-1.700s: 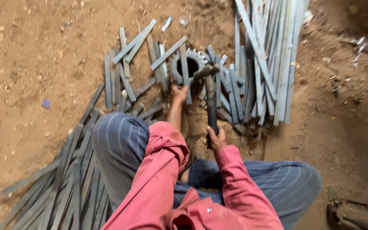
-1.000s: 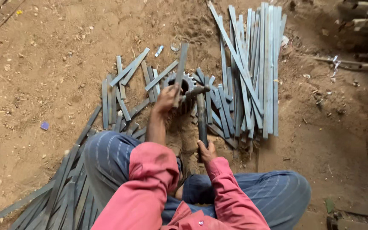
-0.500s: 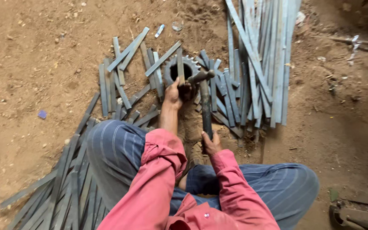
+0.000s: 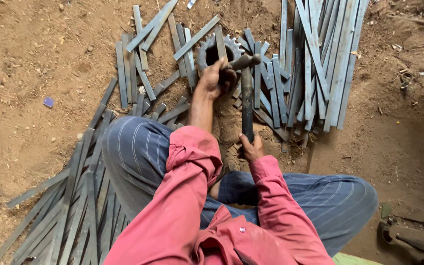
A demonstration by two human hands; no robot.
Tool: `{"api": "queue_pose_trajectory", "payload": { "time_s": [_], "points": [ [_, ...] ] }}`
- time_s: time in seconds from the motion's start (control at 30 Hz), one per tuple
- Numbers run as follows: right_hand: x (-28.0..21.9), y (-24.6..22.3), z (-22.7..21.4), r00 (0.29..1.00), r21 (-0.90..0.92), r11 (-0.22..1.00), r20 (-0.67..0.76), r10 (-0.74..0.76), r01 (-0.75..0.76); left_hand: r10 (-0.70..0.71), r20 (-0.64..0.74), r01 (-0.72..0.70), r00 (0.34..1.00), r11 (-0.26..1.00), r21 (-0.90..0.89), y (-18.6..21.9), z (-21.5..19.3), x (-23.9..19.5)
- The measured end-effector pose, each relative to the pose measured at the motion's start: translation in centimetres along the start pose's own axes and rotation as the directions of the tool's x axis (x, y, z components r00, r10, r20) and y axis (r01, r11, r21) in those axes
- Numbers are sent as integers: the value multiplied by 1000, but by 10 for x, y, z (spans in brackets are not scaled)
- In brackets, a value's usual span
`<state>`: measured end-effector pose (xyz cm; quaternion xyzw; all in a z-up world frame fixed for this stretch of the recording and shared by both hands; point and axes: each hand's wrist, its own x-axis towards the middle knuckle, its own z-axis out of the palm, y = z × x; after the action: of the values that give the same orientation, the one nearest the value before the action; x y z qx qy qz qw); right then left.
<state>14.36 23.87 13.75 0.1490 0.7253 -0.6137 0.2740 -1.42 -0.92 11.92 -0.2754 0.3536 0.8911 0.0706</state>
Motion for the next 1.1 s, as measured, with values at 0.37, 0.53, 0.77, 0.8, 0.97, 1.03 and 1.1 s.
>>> {"api": "queue_pose_trajectory", "payload": {
  "time_s": [0.37, 0.53, 0.77, 0.8, 0.97, 1.03, 1.1],
  "points": [
    [-45, -34, -3, 671, -472, 603, -32, -741, 643, 109, -605, 323, 789, 764, 559, -90, -29, 17],
    [-26, -43, 6, 524, -349, 505, -48, -851, 789, 182, -595, 326, 783, 695, 641, -105, -26, 10],
    [-17, -109, 21, 820, -593, 660, 2, -572, 462, 353, -627, 231, 694, 716, 659, -133, -32, 28],
    [-24, -117, 22, 707, -531, 589, 27, -707, 609, 354, -631, 233, 690, 717, 657, -133, -32, 19],
    [-16, -132, 32, 604, -407, 555, -11, -797, 725, 249, -615, 261, 748, 742, 617, -125, -25, -16],
    [0, -121, 34, 611, -425, 574, -59, -789, 700, 302, -594, 211, 746, 739, 640, -128, -27, -25],
    [18, -108, 31, 767, -607, 600, 26, -641, 521, 354, -571, 161, 740, 731, 663, -133, -33, -27]
  ]
}}
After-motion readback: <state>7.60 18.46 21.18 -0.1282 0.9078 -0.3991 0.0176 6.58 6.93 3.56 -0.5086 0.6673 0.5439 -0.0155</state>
